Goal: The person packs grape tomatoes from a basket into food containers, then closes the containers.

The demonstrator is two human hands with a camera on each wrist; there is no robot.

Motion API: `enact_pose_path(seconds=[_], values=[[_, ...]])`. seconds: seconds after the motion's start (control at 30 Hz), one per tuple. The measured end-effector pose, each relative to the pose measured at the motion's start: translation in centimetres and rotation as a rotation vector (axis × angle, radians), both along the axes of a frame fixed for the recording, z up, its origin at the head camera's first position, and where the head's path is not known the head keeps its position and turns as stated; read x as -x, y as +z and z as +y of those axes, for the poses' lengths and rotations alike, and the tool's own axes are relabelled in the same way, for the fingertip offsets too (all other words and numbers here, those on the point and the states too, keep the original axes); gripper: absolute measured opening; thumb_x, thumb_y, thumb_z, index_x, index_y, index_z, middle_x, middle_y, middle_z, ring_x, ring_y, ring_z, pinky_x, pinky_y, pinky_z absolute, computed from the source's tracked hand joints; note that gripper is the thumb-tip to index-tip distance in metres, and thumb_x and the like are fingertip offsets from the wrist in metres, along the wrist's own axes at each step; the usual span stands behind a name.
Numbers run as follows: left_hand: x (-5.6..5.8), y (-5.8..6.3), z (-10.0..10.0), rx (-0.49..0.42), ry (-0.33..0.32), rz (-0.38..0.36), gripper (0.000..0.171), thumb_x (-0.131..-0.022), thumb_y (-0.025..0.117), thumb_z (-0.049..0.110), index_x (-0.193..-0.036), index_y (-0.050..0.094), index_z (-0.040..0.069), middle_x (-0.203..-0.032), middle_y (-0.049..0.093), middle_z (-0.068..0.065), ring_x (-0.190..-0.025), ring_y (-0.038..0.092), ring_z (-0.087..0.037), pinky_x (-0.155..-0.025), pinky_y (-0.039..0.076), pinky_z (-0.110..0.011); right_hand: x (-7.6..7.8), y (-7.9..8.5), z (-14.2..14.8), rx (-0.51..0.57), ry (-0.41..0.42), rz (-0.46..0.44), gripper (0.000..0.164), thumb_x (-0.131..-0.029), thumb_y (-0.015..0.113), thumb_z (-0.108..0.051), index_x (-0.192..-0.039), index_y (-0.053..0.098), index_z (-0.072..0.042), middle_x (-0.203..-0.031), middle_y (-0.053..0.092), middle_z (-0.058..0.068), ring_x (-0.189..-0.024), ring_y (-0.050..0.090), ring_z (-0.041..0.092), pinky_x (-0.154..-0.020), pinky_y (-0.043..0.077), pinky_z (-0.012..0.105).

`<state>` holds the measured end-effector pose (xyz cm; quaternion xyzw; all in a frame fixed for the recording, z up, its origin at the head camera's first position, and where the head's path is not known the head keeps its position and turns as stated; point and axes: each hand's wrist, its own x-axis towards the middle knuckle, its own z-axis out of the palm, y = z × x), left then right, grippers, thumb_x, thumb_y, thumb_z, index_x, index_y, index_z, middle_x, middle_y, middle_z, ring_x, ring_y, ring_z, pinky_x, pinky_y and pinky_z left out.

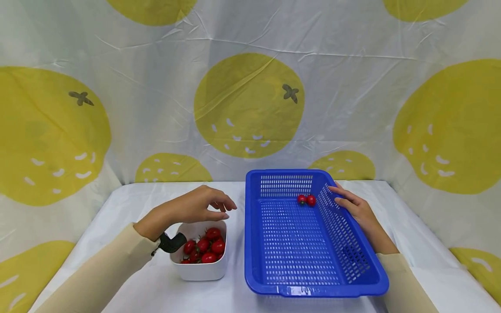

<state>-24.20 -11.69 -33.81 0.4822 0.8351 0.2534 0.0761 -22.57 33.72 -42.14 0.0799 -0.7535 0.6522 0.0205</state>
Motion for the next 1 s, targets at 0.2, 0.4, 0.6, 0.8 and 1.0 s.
enact_pose_path(seconds=[0.2,0.4,0.6,0.8,1.0], values=[[0.6,0.3,1.7,-0.019,-0.037,-0.011,0.024,-0.092,0.065,0.015,-0.115,0.069,0.01,-0.107,0.069,0.004,-0.092,0.065,-0.006,-0.088,0.052,-0.029,-0.1,-0.1,0.0,0.041,0.017,-0.001,0.048,-0.1,0.053,-0.02,-0.144,0.042,-0.002,-0.16,0.014,0.009,-0.144,0.018,0.032,-0.091,0.045,0.016],[1.4,0.7,3.2,-0.016,-0.072,0.001,0.024,-0.092,0.065,0.015,-0.113,0.07,0.006,-0.107,0.07,-0.003,-0.092,0.065,-0.009,-0.087,0.052,-0.03,-0.1,-0.1,0.0,0.046,0.026,0.016,0.048,-0.1,0.052,-0.018,-0.143,0.043,-0.001,-0.16,0.014,0.01,-0.145,0.016,0.031,-0.092,0.044,0.015],[2.3,1.3,4.4,-0.023,-0.09,0.025,0.022,-0.092,0.065,0.015,-0.113,0.069,0.007,-0.105,0.07,-0.005,-0.092,0.065,-0.01,-0.085,0.053,-0.028,-0.1,-0.1,0.1,0.04,0.02,0.011,0.048,-0.1,0.053,-0.018,-0.143,0.043,-0.001,-0.16,0.014,0.009,-0.145,0.015,0.032,-0.092,0.044,0.014],[3.3,1.8,6.4,-0.051,-0.125,0.06,0.023,-0.092,0.065,0.015,-0.113,0.069,0.006,-0.104,0.07,-0.001,-0.091,0.066,-0.009,-0.083,0.052,-0.023,-0.2,-0.1,0.3,0.041,0.012,0.022,0.047,-0.1,0.052,-0.017,-0.143,0.042,0.0,-0.16,0.015,0.01,-0.145,0.014,0.031,-0.092,0.042,0.012],[3.9,2.2,7.9,-0.036,-0.139,0.079,0.022,-0.093,0.064,0.017,-0.112,0.07,0.009,-0.103,0.071,0.001,-0.089,0.066,-0.006,-0.082,0.051,-0.02,0.0,-0.2,0.3,0.015,0.014,0.035,0.046,-0.1,0.052,-0.017,-0.142,0.044,0.0,-0.159,0.016,0.01,-0.145,0.015,0.031,-0.093,0.041,0.012]])
